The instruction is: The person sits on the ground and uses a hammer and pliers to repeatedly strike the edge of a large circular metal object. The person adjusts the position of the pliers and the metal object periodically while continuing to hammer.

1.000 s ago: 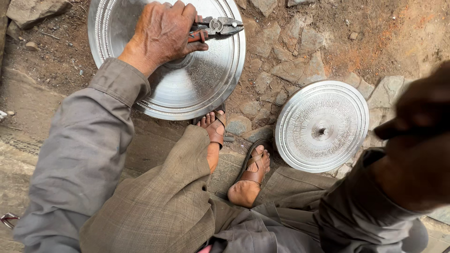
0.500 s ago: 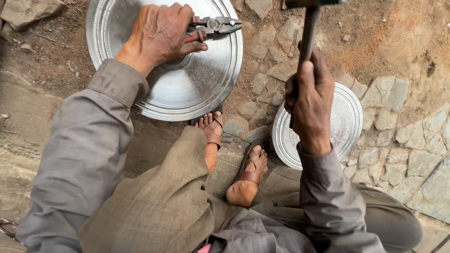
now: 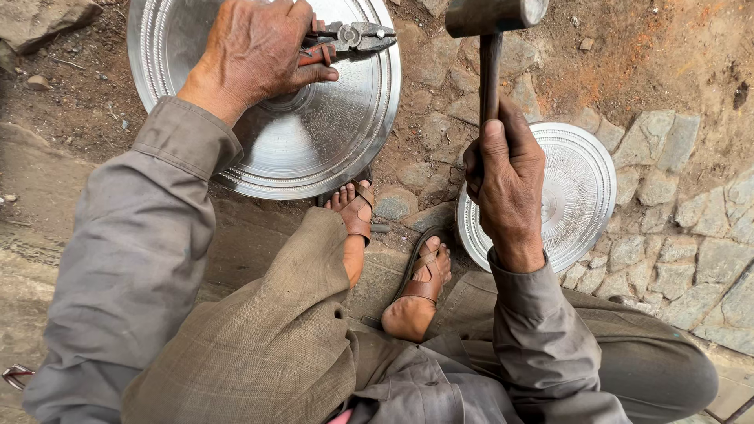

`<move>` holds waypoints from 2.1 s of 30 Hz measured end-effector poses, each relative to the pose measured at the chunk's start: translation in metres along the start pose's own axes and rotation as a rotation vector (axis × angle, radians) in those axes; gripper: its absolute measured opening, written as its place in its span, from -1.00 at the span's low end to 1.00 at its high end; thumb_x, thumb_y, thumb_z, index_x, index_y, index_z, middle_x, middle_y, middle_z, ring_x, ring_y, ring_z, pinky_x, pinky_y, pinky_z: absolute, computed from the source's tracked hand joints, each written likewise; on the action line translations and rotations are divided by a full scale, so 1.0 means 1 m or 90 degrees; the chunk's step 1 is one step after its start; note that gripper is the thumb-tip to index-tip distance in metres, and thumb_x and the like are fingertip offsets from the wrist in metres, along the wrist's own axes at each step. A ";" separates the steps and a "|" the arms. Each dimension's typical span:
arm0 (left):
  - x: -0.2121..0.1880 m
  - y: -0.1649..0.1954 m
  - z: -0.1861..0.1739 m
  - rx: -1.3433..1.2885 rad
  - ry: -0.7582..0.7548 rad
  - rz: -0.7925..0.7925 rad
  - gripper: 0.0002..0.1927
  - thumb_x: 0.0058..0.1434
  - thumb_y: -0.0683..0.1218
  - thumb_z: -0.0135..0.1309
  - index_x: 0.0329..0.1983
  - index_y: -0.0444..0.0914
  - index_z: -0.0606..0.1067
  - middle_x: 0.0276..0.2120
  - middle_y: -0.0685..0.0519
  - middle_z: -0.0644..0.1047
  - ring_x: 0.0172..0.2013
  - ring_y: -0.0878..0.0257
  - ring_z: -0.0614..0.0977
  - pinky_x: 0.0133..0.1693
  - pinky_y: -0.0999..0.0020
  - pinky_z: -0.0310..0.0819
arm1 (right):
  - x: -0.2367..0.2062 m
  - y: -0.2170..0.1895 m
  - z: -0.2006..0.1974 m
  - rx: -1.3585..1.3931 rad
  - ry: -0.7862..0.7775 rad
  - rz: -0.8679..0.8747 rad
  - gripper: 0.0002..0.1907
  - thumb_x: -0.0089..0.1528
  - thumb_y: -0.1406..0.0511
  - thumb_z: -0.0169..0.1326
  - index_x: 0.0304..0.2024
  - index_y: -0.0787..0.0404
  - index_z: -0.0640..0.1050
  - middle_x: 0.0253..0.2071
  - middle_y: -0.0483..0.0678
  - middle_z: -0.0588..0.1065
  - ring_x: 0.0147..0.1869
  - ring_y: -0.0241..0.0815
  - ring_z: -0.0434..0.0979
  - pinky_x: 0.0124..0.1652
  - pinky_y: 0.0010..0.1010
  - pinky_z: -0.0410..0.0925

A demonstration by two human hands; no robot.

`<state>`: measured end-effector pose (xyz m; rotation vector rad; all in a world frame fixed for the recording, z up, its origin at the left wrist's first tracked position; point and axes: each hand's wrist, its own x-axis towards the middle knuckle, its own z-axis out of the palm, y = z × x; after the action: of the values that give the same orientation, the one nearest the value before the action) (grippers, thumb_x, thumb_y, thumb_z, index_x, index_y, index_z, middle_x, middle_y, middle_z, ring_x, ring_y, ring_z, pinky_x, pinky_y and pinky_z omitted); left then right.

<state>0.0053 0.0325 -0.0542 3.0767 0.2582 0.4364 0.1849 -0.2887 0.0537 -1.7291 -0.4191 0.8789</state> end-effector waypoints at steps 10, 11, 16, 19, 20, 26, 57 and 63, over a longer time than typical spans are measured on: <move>0.008 0.004 -0.006 0.040 -0.021 -0.011 -0.23 0.16 0.55 0.27 -0.12 -0.22 0.56 -0.31 0.03 0.56 -0.36 0.17 0.62 -0.30 0.25 0.51 | -0.009 -0.083 -0.035 0.030 -0.130 -0.211 -0.71 0.57 0.21 -0.11 0.24 0.21 0.45 -0.43 -0.21 0.38 -0.57 -0.46 0.28 -0.66 -0.65 0.20; 0.008 0.005 -0.007 0.054 0.001 0.000 -0.24 0.15 0.55 0.27 -0.16 -0.21 0.55 -0.32 0.05 0.56 -0.36 0.18 0.63 -0.28 0.25 0.52 | -0.014 -0.103 -0.037 0.038 -0.137 -0.276 -0.70 0.56 0.22 -0.11 0.26 0.21 0.45 -0.43 -0.20 0.38 -0.57 -0.46 0.28 -0.66 -0.64 0.20; 0.010 0.006 -0.008 0.020 -0.059 -0.028 -0.22 0.14 0.54 0.29 -0.15 -0.25 0.52 -0.37 0.00 0.54 -0.45 0.16 0.61 -0.36 0.26 0.51 | 0.013 -0.133 0.006 0.108 0.033 -0.432 -0.64 0.52 0.24 -0.15 0.32 0.23 0.41 -0.43 -0.18 0.39 -0.58 -0.44 0.27 -0.66 -0.61 0.19; 0.011 0.008 -0.008 0.021 -0.033 -0.020 -0.25 0.09 0.50 0.32 -0.18 -0.24 0.51 -0.38 -0.01 0.54 -0.43 0.13 0.61 -0.35 0.23 0.52 | 0.044 -0.070 0.044 -0.275 -0.087 -0.195 -0.60 0.50 0.26 -0.17 0.35 0.24 0.38 -0.43 -0.17 0.40 -0.58 -0.43 0.26 -0.66 -0.59 0.19; 0.012 0.008 -0.008 0.033 -0.019 -0.018 -0.27 0.08 0.49 0.32 -0.20 -0.23 0.50 -0.38 -0.01 0.55 -0.42 0.12 0.62 -0.33 0.22 0.53 | 0.046 -0.050 0.042 -0.347 -0.150 -0.092 -0.58 0.49 0.26 -0.17 0.37 0.25 0.38 -0.43 -0.17 0.40 -0.58 -0.42 0.25 -0.66 -0.58 0.19; 0.013 0.004 -0.006 -0.042 -0.092 -0.061 -0.24 0.11 0.51 0.33 -0.15 -0.26 0.55 -0.36 -0.05 0.58 -0.45 0.11 0.62 -0.38 0.24 0.50 | 0.016 0.000 -0.004 -0.026 -0.038 -0.014 -0.55 0.54 0.19 -0.16 0.42 0.23 0.35 -0.50 -0.25 0.33 -0.56 -0.48 0.23 -0.62 -0.61 0.14; 0.009 0.006 -0.009 0.096 0.011 0.026 -0.26 0.16 0.57 0.24 -0.22 -0.19 0.56 -0.31 0.07 0.53 -0.23 0.19 0.60 -0.18 0.25 0.48 | -0.022 -0.110 -0.038 0.083 -0.075 -0.381 -0.57 0.54 0.20 -0.12 0.40 0.25 0.38 -0.40 -0.14 0.41 -0.46 -0.39 0.32 -0.53 -0.53 0.23; 0.009 0.003 0.003 0.038 -0.041 0.001 -0.28 0.25 0.51 0.26 -0.16 -0.24 0.53 -0.38 0.01 0.55 -0.41 0.18 0.61 -0.32 0.27 0.52 | 0.036 -0.073 0.036 -0.151 -0.018 -0.253 -0.58 0.52 0.22 -0.14 0.37 0.28 0.38 -0.33 -0.08 0.46 -0.38 -0.33 0.37 -0.45 -0.48 0.29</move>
<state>0.0146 0.0310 -0.0542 3.1427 0.2729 0.3343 0.1933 -0.2164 0.1043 -1.7630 -0.8812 0.5834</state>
